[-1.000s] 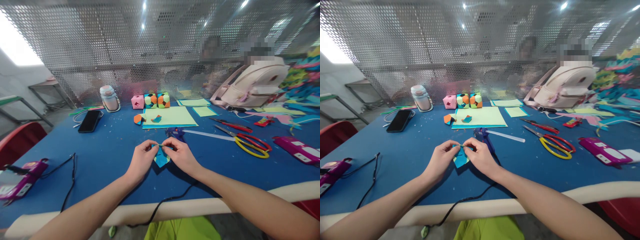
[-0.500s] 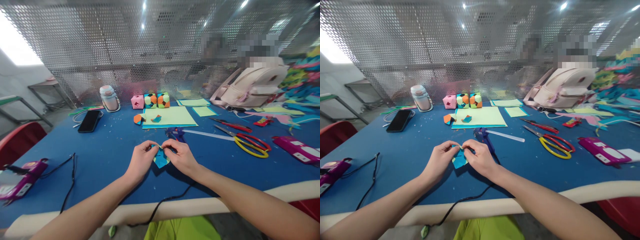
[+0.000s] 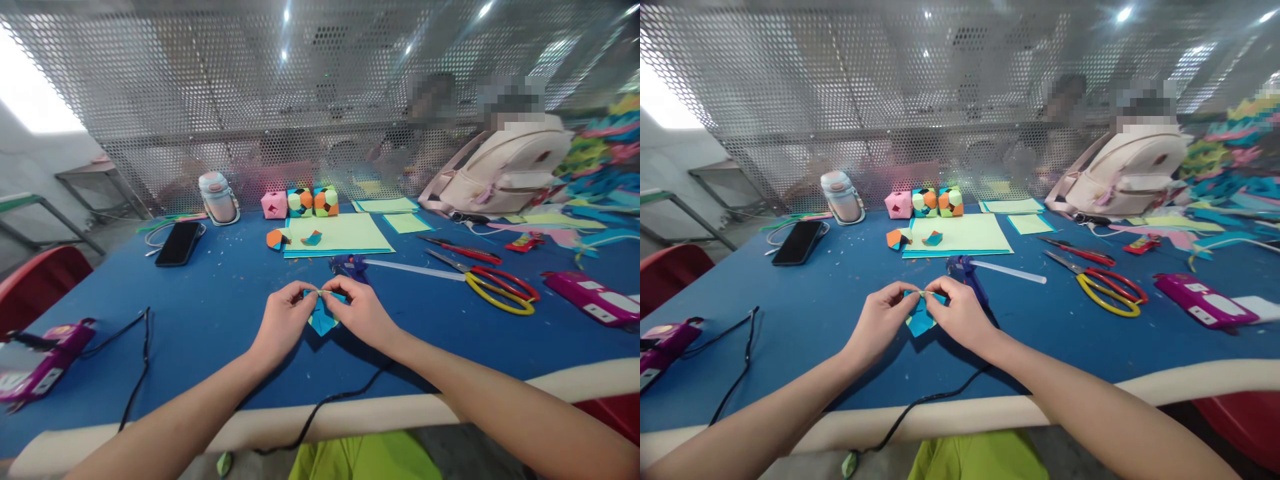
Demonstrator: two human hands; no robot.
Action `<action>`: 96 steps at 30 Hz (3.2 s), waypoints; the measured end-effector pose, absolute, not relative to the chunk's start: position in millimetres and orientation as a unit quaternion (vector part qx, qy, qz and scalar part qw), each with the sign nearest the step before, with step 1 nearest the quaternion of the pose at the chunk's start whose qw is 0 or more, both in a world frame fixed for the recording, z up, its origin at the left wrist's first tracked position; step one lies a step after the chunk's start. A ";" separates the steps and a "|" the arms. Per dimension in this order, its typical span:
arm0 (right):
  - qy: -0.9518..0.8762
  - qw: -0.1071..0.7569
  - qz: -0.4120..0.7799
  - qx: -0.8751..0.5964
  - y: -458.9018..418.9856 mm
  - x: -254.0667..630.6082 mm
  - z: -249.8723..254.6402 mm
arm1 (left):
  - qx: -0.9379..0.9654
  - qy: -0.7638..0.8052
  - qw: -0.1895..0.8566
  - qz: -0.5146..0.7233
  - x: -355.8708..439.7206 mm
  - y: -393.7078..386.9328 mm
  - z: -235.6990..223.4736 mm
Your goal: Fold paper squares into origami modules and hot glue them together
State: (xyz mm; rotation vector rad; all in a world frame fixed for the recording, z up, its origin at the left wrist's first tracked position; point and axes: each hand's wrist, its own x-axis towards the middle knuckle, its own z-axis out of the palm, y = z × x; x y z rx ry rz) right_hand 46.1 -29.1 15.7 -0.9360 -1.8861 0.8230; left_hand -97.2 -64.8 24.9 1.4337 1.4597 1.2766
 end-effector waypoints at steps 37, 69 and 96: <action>-0.795 0.428 0.261 -0.342 -25.9 50.5 13.0 | 0.555 0.594 0.278 0.511 -101.6 -62.8 24.5; -0.821 0.423 0.217 -0.317 -24.6 49.2 7.3 | 0.506 0.544 0.424 0.518 -103.1 -54.6 22.1; -0.940 0.041 0.256 -0.223 -62.3 111.7 88.3 | 0.180 0.390 0.646 0.632 -136.5 -25.4 23.4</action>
